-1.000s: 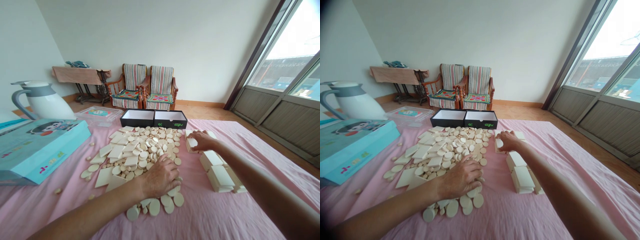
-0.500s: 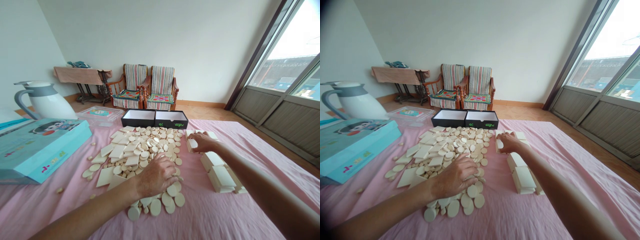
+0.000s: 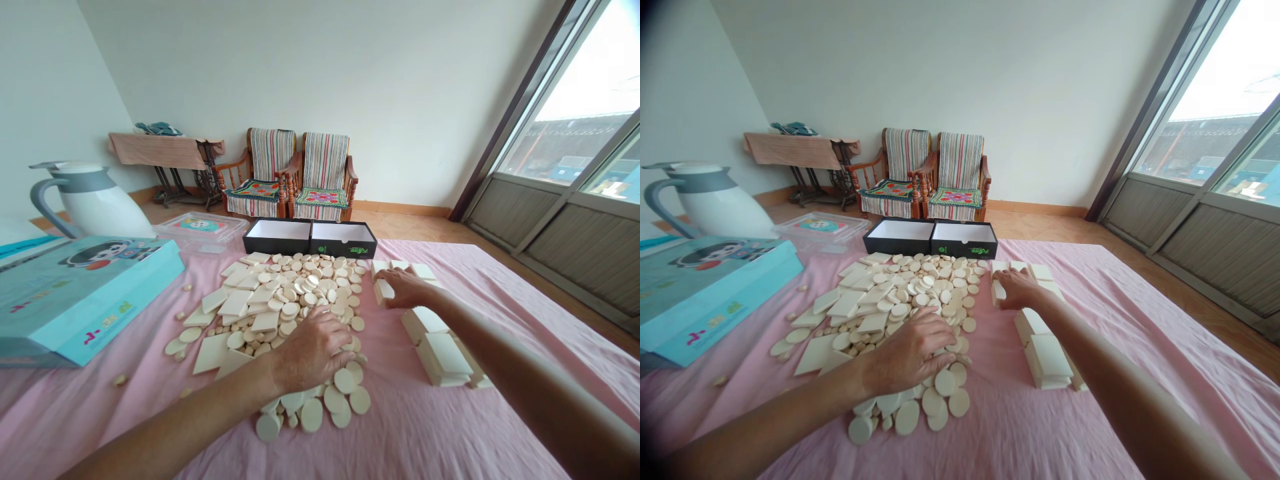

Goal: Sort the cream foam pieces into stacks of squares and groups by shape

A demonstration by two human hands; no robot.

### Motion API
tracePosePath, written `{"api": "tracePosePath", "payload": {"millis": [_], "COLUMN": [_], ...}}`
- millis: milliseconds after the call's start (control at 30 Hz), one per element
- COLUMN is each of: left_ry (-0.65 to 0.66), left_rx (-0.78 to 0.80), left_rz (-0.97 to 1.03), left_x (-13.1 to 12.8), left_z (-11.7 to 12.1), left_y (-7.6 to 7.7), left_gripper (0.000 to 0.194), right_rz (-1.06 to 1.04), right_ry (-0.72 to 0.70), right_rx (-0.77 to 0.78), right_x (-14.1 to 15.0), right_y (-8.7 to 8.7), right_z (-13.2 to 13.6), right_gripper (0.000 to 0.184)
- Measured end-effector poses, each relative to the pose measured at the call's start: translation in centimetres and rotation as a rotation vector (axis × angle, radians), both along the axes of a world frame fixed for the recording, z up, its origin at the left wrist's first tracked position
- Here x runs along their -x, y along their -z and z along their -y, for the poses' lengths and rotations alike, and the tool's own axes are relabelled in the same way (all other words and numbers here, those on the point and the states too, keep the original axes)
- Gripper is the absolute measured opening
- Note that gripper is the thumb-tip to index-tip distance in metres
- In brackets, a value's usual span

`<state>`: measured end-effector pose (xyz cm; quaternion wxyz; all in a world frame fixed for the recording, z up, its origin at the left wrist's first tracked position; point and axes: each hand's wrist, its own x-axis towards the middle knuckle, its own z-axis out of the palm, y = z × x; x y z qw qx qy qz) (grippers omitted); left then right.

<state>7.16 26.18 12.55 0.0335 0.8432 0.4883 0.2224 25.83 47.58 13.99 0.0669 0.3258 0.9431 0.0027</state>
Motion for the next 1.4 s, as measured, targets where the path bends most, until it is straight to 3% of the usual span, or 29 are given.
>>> {"api": "tracePosePath", "payload": {"millis": [133,267,333,433,533,767,1000,1167,1300,1400], "left_ry": [-0.071,-0.246,-0.352,-0.409,-0.404,-0.382,-0.412,-0.381,-0.357,-0.321], "left_rx": [0.072,0.302,0.510,0.599,0.628,0.647,0.616,0.575,0.475,0.333], "left_rz": [0.097,0.546,0.842,0.944,0.985,1.031,0.933,0.846,0.778,0.651], "left_x": [-1.2,-3.4,-4.4,-5.6,-6.3,-6.5,-6.5,-6.2,-4.0,-0.2], "left_z": [-1.4,-5.2,-7.7,-10.5,-11.6,-11.4,-11.7,-11.7,-9.6,-7.2], "left_y": [0.1,0.7,1.2,1.8,1.9,1.3,1.1,1.1,0.6,-0.3], "left_gripper": [0.023,0.062,0.067,0.064,0.063,0.070,0.077,0.075,0.078,0.062], "right_rz": [0.005,0.006,-0.002,-0.012,-0.008,-0.037,-0.044,-0.019,-0.124,-0.368], "right_ry": [0.024,0.009,-0.014,-0.021,-0.024,-0.051,-0.053,-0.034,-0.052,-0.069], "right_rx": [0.001,0.002,0.010,0.007,-0.015,-0.027,-0.004,-0.002,-0.065,-0.137], "right_x": [0.1,0.0,-0.1,-0.2,-0.2,-0.3,-0.2,-0.2,-0.9,-1.3], "right_y": [0.3,0.5,0.5,0.7,0.9,1.1,1.0,0.2,-1.3,-1.4], "right_z": [0.2,0.2,0.1,-0.1,-0.2,-0.4,-0.3,0.0,1.3,4.0], "right_gripper": [0.058,0.056,0.056,0.058,0.057,0.053,0.052,0.061,0.067,0.049]}}
